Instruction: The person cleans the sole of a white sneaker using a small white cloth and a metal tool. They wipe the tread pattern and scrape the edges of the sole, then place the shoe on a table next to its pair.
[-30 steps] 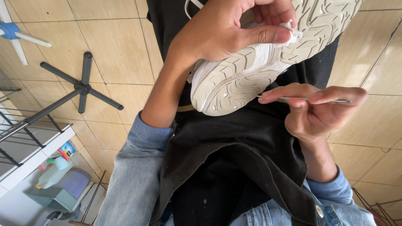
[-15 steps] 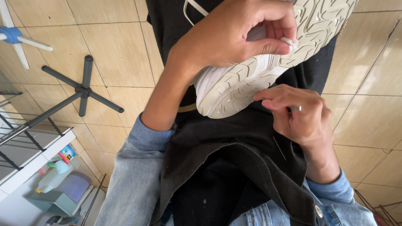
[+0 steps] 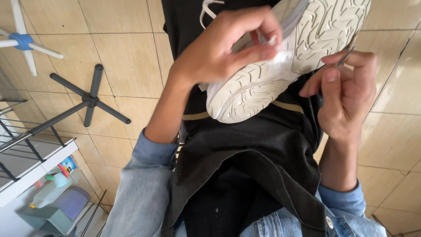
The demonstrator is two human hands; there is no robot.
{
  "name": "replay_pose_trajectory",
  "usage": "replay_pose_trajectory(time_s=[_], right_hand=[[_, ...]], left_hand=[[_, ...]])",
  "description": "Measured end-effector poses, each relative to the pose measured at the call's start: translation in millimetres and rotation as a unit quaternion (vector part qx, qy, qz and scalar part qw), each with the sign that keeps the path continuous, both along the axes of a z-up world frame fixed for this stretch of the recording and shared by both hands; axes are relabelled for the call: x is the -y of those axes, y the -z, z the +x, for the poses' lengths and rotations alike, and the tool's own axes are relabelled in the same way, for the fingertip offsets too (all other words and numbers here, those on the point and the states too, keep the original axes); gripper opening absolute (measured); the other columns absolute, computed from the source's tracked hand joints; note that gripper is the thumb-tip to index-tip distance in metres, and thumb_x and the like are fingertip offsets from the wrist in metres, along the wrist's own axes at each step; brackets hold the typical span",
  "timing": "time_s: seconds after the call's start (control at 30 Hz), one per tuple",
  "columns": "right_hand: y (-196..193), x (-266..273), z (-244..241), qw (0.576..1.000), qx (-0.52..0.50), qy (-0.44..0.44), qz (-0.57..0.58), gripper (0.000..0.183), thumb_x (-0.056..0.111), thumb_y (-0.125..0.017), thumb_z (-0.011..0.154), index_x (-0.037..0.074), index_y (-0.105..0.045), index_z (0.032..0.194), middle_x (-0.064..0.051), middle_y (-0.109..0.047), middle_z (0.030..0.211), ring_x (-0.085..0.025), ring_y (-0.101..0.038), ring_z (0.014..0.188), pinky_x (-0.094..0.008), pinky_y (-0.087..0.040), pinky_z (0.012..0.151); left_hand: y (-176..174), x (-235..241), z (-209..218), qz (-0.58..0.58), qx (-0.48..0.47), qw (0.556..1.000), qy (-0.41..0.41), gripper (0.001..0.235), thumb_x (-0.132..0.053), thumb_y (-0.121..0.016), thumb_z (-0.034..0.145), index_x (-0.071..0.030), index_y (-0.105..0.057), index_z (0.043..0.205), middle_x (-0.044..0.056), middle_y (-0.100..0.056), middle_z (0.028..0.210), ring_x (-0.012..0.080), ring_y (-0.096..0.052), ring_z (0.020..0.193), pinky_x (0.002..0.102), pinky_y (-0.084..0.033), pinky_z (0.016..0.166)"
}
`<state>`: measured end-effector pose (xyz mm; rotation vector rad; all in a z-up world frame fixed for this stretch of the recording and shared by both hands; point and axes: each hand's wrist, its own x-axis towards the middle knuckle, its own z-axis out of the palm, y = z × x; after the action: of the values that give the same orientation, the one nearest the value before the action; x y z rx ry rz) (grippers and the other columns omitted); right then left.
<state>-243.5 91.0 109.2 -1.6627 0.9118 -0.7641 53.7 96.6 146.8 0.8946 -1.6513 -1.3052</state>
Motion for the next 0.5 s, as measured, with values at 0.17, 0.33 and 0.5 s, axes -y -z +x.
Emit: replay_pose_trajectory(time_s=[0.17,0.33,0.5], right_hand=[[-1,3,-14,0.985,-0.105,-0.133,-0.040,0.037,0.013,-0.085,0.106,-0.003,-0.062,0.131,0.001,-0.033,0.077,-0.014,-0.033,0.068,-0.032,-0.031,0.063],[-19,-3,13,0.981,-0.081,-0.163,-0.067,0.026,0.003,-0.077,0.110,-0.002,-0.076,0.135,-0.007,-0.051,0.087,-0.017,-0.046,0.073,-0.032,-0.042,0.072],[-27,6,19,0.982,-0.094,-0.159,-0.030,0.061,0.015,-0.095,0.094,0.003,-0.067,0.147,0.002,-0.035,0.078,-0.012,-0.041,0.072,-0.028,-0.040,0.067]], left_hand=[[-12,-72,6,0.066,-0.088,0.985,-0.132,0.017,-0.024,-0.038,0.126,-0.008,-0.043,0.125,0.019,-0.067,0.113,0.0307,-0.073,0.102,0.037,-0.061,0.091],[26,-130,22,0.010,0.072,0.970,-0.232,0.039,-0.045,-0.034,0.119,-0.011,-0.051,0.128,0.007,-0.047,0.104,0.0203,-0.047,0.094,0.037,-0.043,0.088],[75,-150,-5,-0.095,0.347,0.909,-0.211,0.164,-0.104,-0.090,0.058,-0.013,-0.024,0.177,0.008,-0.048,0.134,0.0250,-0.050,0.120,0.046,-0.042,0.120]])
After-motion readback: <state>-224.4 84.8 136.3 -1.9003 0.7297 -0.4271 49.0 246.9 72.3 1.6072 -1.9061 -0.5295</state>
